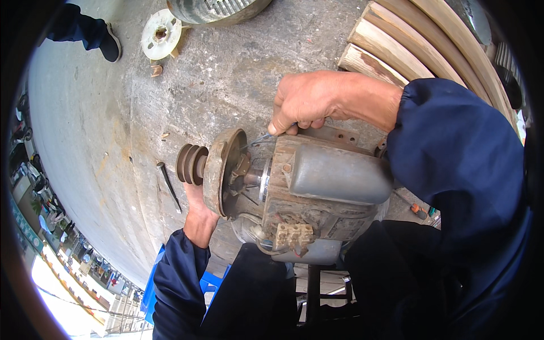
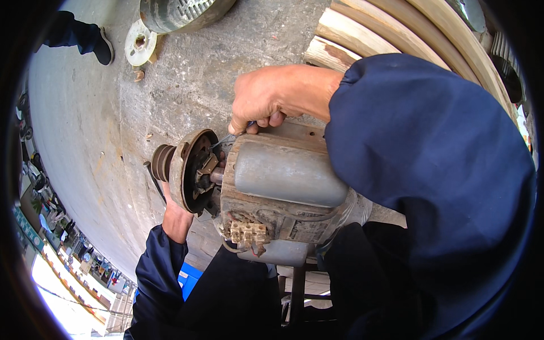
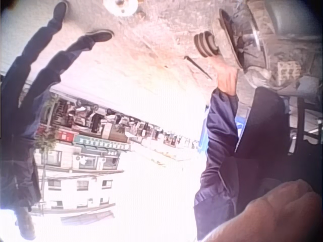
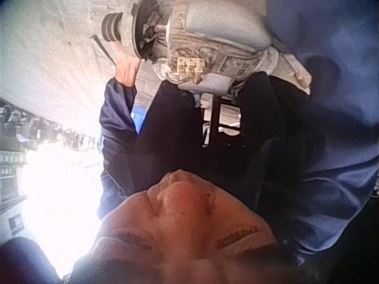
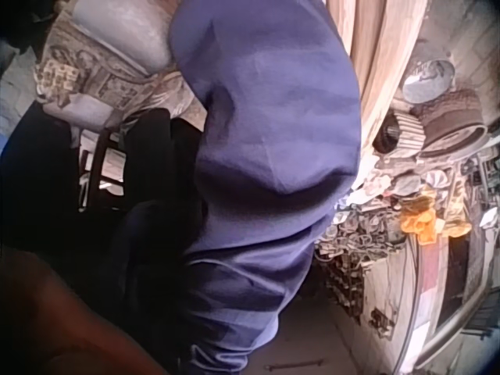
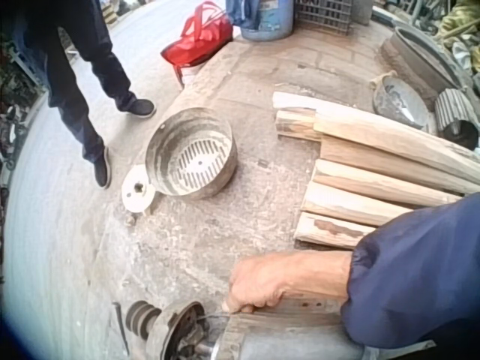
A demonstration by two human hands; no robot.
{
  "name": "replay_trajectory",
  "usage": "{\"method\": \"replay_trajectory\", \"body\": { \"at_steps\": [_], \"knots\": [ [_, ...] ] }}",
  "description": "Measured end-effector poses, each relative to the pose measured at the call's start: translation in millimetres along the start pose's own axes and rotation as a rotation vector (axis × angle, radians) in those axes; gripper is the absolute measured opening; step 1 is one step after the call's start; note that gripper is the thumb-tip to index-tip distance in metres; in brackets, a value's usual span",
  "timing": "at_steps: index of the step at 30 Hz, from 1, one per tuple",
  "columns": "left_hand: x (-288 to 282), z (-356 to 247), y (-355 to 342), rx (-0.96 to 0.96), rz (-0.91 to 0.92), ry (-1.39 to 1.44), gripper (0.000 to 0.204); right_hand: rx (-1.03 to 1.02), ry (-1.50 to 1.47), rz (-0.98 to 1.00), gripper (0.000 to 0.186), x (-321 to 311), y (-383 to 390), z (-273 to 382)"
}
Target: The person disassembles a small electric motor, removes the front housing and rotor, and uses a screwdriver to adjust internal components. They then reassemble the motor and test the shaft rotation.
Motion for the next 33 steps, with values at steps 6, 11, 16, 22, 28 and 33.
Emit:
{"method": "replay_trajectory", "body": {
  "at_steps": [6, 11, 16, 22, 28, 33],
  "knots": [
    [-25, -4, -2, 0.044, -0.077, 0.013, 0.079, -0.014, -0.059, -0.002, 0.019, 0, -3, 1],
    [-31, -6, -5, 0.052, -0.100, 0.033, 0.080, -0.038, -0.039, -0.047, 0.018, 2, 1, 2],
    [-14, -3, -1, 0.011, -0.057, 0.026, 0.081, -0.075, 0.025, -0.069, 0.018, 5, 4, 7],
    [-5, 0, 2, 0.009, 0.003, 0.014, 0.079, -0.041, 0.088, -0.101, 0.018, 6, 3, 8],
    [-2, 1, 0, 0.010, -0.044, 0.018, 0.076, 0.006, -0.026, -0.119, 0.021, 8, -8, -1],
    [1, 1, 1, 0.020, -0.051, 0.019, 0.075, 0.056, -0.080, -0.111, 0.022, 5, -7, 3]
  ]
}}
Point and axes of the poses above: each hand's wrist, its own y-axis away from the middle knuckle, its own x-axis out of the palm, z = x × y, the point moved 2 cm from there along -y, towards the middle knuckle, and after that the axes turned 13 degrees about -x, right-handed, at the moved point
